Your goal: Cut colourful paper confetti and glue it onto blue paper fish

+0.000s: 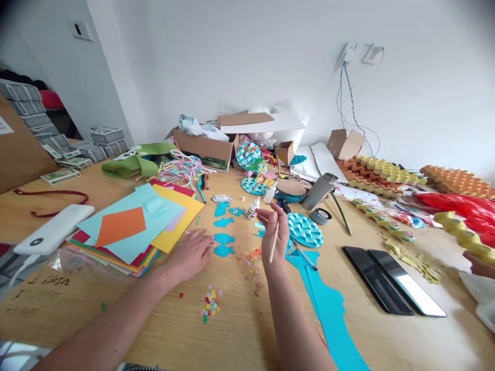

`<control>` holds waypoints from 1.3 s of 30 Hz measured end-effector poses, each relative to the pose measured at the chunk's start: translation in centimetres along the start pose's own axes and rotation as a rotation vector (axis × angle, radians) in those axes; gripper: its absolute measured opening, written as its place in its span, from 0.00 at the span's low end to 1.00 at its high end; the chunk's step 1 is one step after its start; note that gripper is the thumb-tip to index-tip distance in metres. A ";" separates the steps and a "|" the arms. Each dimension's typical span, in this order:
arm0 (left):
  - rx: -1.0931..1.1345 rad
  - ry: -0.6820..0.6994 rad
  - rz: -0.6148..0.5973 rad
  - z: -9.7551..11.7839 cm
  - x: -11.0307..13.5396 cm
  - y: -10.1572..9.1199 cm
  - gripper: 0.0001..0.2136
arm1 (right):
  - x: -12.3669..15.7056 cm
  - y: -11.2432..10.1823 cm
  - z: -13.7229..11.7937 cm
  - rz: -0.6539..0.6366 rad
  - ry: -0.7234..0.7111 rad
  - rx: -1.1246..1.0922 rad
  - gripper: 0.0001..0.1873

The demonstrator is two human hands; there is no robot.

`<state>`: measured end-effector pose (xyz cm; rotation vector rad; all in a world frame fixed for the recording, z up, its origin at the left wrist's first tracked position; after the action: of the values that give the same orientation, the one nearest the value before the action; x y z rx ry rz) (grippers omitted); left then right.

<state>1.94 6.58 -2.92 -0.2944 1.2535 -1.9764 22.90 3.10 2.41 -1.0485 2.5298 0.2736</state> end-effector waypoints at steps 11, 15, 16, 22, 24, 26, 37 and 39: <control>-0.039 0.054 0.012 0.3 0.0 0.1 0.16 | 3.2 0.6 1.2 -0.099 -0.113 0.458 0.18; -0.102 0.098 0.028 0.3 0.0 0.3 0.15 | 3.2 0.8 1.9 -0.113 -0.054 0.405 0.17; -0.116 0.109 0.031 0.4 0.0 0.3 0.15 | 3.2 0.9 2.1 -0.109 -0.031 0.353 0.18; -0.143 0.099 0.009 0.2 0.0 0.2 0.13 | 3.5 1.2 1.5 -0.110 -0.043 0.216 0.23; -0.151 0.106 -0.005 0.3 0.0 0.3 0.13 | 3.6 1.2 1.2 -0.128 -0.033 0.259 0.23; -0.161 0.120 -0.015 0.4 0.0 0.3 0.12 | 3.6 1.3 1.0 -0.182 -0.008 0.249 0.23; -0.176 0.086 -0.043 0.4 0.2 0.4 0.12 | 4.1 2.1 -3.0 -0.401 0.024 0.169 0.17; -0.159 0.084 -0.044 0.3 0.2 0.4 0.11 | 5.9 1.8 -4.3 -0.485 -0.084 0.325 0.15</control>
<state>2.20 6.16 -3.11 -0.3225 1.4731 -1.9461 16.67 -0.73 3.87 -1.4244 2.0676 -0.2161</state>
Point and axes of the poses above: each hand's wrist, its own x-axis away from the middle knuckle, its own y-axis out of the palm, z = x × y, the point moved 6 cm from there along -x, towards the middle knuckle, and after that the axes turned 8 degrees about x, right-handed, at the moved point
